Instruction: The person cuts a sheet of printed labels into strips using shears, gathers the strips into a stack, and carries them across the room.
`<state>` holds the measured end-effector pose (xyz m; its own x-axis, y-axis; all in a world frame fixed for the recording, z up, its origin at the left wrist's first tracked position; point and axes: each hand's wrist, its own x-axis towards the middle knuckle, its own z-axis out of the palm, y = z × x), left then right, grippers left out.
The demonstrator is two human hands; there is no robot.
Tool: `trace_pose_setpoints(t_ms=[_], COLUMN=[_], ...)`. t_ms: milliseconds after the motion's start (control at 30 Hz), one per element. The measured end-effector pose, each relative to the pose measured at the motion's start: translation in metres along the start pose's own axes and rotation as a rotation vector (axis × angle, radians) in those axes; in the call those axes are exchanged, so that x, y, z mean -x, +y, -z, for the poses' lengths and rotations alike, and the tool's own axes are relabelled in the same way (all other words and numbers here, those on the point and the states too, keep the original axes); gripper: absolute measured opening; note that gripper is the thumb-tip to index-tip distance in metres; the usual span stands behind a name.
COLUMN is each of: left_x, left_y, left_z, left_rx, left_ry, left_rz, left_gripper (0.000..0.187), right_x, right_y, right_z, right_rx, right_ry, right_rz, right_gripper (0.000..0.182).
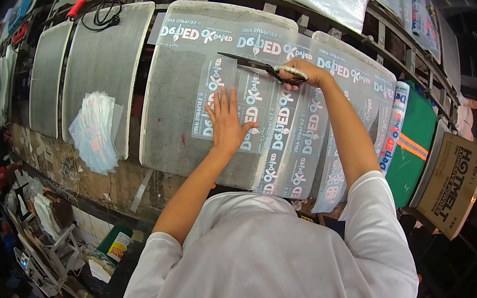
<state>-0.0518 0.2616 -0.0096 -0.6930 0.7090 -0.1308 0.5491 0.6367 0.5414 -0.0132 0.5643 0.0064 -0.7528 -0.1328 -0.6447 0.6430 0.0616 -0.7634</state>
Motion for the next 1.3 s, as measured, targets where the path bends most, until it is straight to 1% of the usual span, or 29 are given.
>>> trace_pose_setpoints(t_ms=[100, 300, 367, 400, 467, 500, 567, 600, 633, 700, 767, 833, 867, 900, 967, 1000, 1033, 1067, 1100, 1133, 1167, 1200, 1233, 1267, 1300], left_x=[-0.001, -0.001, -0.002, -0.002, 0.0, 0.0, 0.0, 0.0, -0.001, 0.0, 0.0, 0.001, 0.001, 0.001, 0.0, 0.0, 0.0, -0.001, -0.005, -0.012, -0.019, -0.026, -0.034, -0.041, -0.043], left_y=[0.001, 0.003, 0.002, 0.001, -0.001, -0.001, -0.001, -0.001, 0.0, 0.0, -0.001, -0.001, -0.001, -0.001, -0.001, -0.002, -0.003, -0.002, -0.004, -0.008, -0.012, -0.016, -0.021, -0.023, -0.023], left_z=[0.001, 0.001, 0.002, 0.001, -0.002, -0.003, -0.002, -0.002, -0.001, -0.001, -0.001, -0.002, -0.003, -0.002, -0.001, -0.001, -0.001, -0.001, 0.003, 0.009, 0.015, 0.019, 0.023, 0.027, 0.027], left_rx=[-0.021, -0.045, -0.04, -0.042, -0.042, -0.045, -0.016, -0.018, -0.021, -0.024, -0.03, -0.035, -0.038, -0.037, -0.029, -0.03, -0.015, 0.002, 0.007, 0.084, 0.16, 0.164, 0.115, 0.061, 0.054], left_ry=[-0.019, -0.044, -0.045, -0.044, -0.021, -0.023, -0.016, -0.015, -0.021, -0.025, -0.02, -0.017, -0.013, -0.013, -0.03, -0.029, 0.029, 0.085, 0.079, 0.216, 0.35, 0.341, 0.347, 0.36, 0.366], left_rz=[0.014, 0.039, 0.037, 0.04, 0.023, 0.025, 0.038, 0.038, 0.038, 0.04, 0.036, 0.032, 0.025, 0.021, 0.038, 0.036, 0.017, -0.005, -0.014, 0.117, 0.25, 0.242, 0.413, 0.585, 0.579], left_gripper=[0.115, 0.114, 0.115, 0.115, 0.116, 0.116, 0.113, 0.113, 0.114, 0.114, 0.114, 0.115, 0.116, 0.116, 0.114, 0.114, 0.109, 0.105, 0.105, 0.099, 0.093, 0.093, 0.089, 0.084, 0.084], right_x=[-0.003, -0.003, -0.01, -0.013, -0.02, -0.025, -0.036, -0.038, -0.04, -0.045, -0.054, -0.068, -0.075, -0.076, -0.08, -0.078, -0.072, -0.062, -0.049, -0.031, -0.007, 0.013, 0.033, 0.056, 0.079], right_y=[0.0, 0.004, 0.008, 0.002, -0.011, -0.012, -0.015, -0.022, -0.028, -0.04, -0.062, -0.074, -0.076, -0.078, -0.085, -0.088, -0.091, -0.093, -0.092, -0.092, -0.09, -0.08, -0.067, -0.054, -0.039], right_z=[0.003, -0.005, -0.006, -0.006, -0.002, 0.004, 0.024, 0.031, 0.034, 0.04, 0.038, 0.038, 0.037, 0.033, 0.023, 0.015, 0.007, -0.001, -0.007, -0.015, -0.022, -0.025, -0.026, -0.031, -0.037], right_rx=[-0.003, -0.095, -0.129, -0.129, 0.013, 0.01, 0.156, 0.165, 0.166, 0.23, 0.238, 0.381, 0.458, 0.458, 0.371, 0.328, 0.325, 0.254, 0.183, 0.148, 0.173, 0.154, 0.136, 0.163, 0.187], right_ry=[-0.027, -0.034, -0.012, -0.015, -0.03, -0.032, -0.08, -0.143, -0.144, -0.108, -0.114, -0.161, -0.153, -0.15, -0.141, -0.099, -0.094, -0.046, 0.005, 0.055, 0.128, 0.158, 0.186, 0.232, 0.279], right_rz=[0.025, 0.012, 0.041, 0.042, 0.05, 0.051, -0.036, -0.006, -0.004, -0.017, -0.048, -0.047, -0.026, -0.027, 0.03, 0.058, 0.058, 0.151, 0.241, 0.25, 0.27, 0.258, 0.249, 0.207, 0.168], right_gripper=[0.056, 0.054, 0.043, 0.043, 0.042, 0.042, 0.044, 0.044, 0.044, 0.037, 0.039, 0.04, 0.041, 0.041, 0.04, 0.039, 0.039, 0.035, 0.032, 0.037, 0.032, 0.033, 0.034, 0.02, 0.013])
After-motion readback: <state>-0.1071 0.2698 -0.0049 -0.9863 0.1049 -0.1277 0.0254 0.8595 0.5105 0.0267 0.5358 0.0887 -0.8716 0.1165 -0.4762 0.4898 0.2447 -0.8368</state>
